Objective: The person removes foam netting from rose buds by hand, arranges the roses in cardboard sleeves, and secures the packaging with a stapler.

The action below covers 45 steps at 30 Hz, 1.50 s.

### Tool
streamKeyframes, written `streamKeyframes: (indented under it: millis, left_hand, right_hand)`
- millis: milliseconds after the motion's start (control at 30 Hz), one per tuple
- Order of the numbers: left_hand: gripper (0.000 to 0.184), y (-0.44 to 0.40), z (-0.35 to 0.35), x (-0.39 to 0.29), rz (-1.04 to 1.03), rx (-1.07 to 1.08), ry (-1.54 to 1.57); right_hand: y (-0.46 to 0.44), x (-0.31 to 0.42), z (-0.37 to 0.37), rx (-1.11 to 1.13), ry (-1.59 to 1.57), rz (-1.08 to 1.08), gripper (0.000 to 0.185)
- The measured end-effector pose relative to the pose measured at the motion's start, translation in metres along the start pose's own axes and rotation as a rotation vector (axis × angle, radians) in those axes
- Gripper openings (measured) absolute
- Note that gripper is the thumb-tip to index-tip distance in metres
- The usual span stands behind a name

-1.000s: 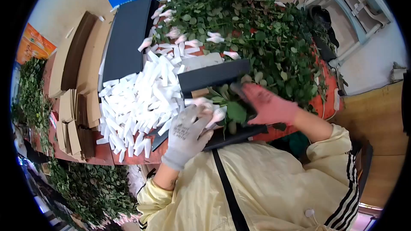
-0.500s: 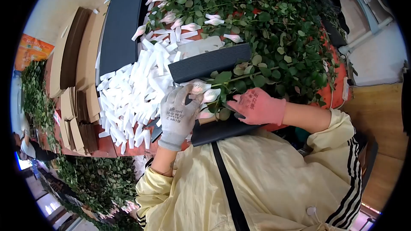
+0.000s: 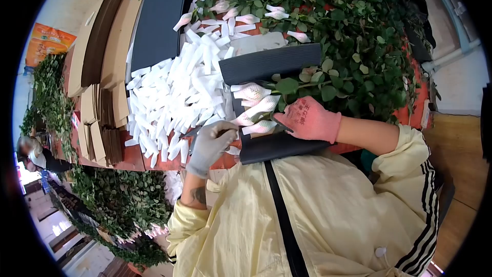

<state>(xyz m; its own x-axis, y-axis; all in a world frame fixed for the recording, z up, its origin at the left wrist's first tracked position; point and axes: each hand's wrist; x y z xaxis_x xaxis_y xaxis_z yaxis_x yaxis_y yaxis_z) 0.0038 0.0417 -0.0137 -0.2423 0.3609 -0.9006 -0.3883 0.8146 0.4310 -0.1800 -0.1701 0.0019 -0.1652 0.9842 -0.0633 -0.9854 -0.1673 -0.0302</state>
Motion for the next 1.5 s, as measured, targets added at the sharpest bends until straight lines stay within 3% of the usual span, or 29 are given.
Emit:
streamKeyframes:
  millis: [33, 100, 233, 367, 433, 500, 567, 600, 667, 800, 867, 967, 1133, 1233, 1400, 1500]
  left_hand:
    - [0.018, -0.005, 0.001, 0.005, 0.004, -0.003, -0.002]
    - [0.019, -0.021, 0.006, 0.009, 0.214, 0.060, 0.149]
    - [0.021, -0.024, 0.007, 0.022, 0.034, 0.137, -0.141]
    - [0.020, -0.021, -0.010, 0.019, 0.017, 0.018, -0.128]
    - [0.018, -0.031, -0.005, 0.041, -0.013, 0.010, -0.057]
    - [0.019, -0.035, -0.004, 0.039, 0.195, -0.021, 0.172]
    - [0.019, -0.038, -0.005, 0.035, 0.197, -0.015, 0.181]
    - [0.020, -0.039, -0.006, 0.033, 0.201, -0.010, 0.190]
    - [0.021, -0.039, -0.010, 0.023, 0.205, -0.007, 0.202]
    - [0.022, -0.039, -0.023, 0.014, 0.193, -0.061, 0.056]
    - [0.022, -0.043, -0.025, 0.024, 0.146, -0.094, 0.005]
    - [0.026, -0.045, -0.025, 0.021, 0.102, -0.090, -0.208]
    - [0.030, -0.042, -0.024, 0.002, 0.248, -0.044, -0.249]
    - [0.029, -0.048, -0.020, -0.002, 0.309, 0.030, -0.287]
    - [0.025, -0.053, -0.014, -0.001, 0.373, 0.111, -0.218]
    - [0.024, -0.052, -0.014, -0.006, 0.345, 0.171, -0.323]
  right_hand:
    - [0.000, 0.002, -0.001, 0.063, -0.010, 0.006, 0.023]
    - [-0.005, -0.001, 0.003, 0.044, -0.006, 0.026, 0.022]
    - [-0.010, -0.003, 0.005, 0.137, -0.008, -0.007, 0.017]
    - [-0.009, -0.002, 0.000, 0.053, -0.022, -0.022, 0.017]
    - [-0.011, -0.001, 0.001, 0.301, 0.011, -0.015, 0.049]
    - [-0.009, -0.001, -0.004, 0.316, -0.003, 0.015, 0.051]
    - [-0.007, -0.003, -0.007, 0.339, -0.015, 0.079, 0.054]
    - [-0.006, -0.003, -0.006, 0.339, -0.014, 0.079, 0.054]
    - [-0.002, -0.002, -0.002, 0.104, -0.013, 0.049, 0.041]
    - [-0.005, -0.001, 0.001, 0.169, -0.068, 0.084, 0.037]
    - [-0.009, -0.003, 0.003, 0.340, -0.111, 0.134, 0.035]
    - [-0.007, -0.007, -0.005, 0.280, -0.141, 0.173, 0.040]
    - [0.003, -0.010, 0.000, 0.025, -0.009, 0.113, 0.054]
    - [-0.002, -0.011, 0.007, 0.169, -0.100, 0.064, 0.054]
    - [-0.011, -0.015, -0.012, 0.296, -0.175, 0.207, 0.050]
    - [-0.011, -0.013, -0.006, 0.500, -0.241, 0.236, 0.048]
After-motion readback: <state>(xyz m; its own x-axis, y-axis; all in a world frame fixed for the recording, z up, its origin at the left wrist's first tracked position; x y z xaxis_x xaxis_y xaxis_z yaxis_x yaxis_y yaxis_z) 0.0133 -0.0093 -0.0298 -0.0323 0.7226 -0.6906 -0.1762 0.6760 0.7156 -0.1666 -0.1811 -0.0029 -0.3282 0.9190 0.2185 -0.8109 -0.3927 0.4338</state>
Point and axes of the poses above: each hand's wrist, its own y-axis away from the middle knuckle, its own z-axis out of the back of the hand, x = y × z, and after that the axes turned 11 degrees about y, right-handed
